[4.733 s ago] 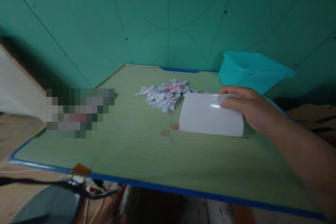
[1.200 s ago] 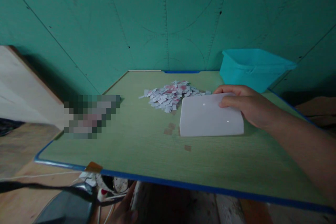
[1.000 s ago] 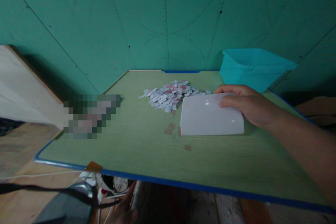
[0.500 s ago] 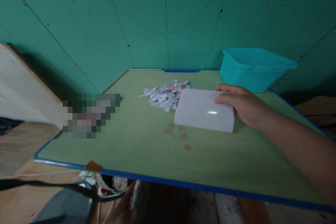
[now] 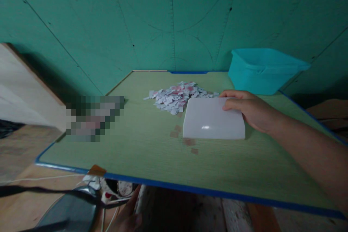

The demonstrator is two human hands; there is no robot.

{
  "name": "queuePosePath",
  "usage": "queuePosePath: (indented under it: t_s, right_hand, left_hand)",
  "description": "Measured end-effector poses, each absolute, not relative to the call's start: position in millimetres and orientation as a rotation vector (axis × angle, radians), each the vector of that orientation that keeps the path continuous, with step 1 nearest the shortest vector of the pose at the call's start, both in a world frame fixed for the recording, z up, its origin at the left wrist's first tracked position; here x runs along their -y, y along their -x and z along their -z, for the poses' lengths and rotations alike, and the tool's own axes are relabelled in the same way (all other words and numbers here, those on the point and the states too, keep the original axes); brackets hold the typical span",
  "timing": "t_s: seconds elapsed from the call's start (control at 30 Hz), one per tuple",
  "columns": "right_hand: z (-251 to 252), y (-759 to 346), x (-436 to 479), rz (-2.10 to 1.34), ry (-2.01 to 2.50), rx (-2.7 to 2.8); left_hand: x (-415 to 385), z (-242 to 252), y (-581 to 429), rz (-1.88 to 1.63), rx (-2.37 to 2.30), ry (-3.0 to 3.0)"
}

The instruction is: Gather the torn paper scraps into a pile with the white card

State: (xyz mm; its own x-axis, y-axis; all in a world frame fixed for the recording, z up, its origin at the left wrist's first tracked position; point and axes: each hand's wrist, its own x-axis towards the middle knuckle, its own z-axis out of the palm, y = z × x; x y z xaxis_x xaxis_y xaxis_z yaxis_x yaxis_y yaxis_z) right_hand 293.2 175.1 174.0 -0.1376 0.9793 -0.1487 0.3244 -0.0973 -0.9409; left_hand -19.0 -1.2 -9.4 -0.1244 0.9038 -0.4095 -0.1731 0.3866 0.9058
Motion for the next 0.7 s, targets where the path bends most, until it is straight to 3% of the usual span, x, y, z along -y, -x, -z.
queuePosePath:
  t_s: [0.7]
  right_hand:
    - [-176,-273,-156,-1.523,1.293,1.611]
  left_hand:
    - [0,7,19,-1.065,-1.496,-0.817]
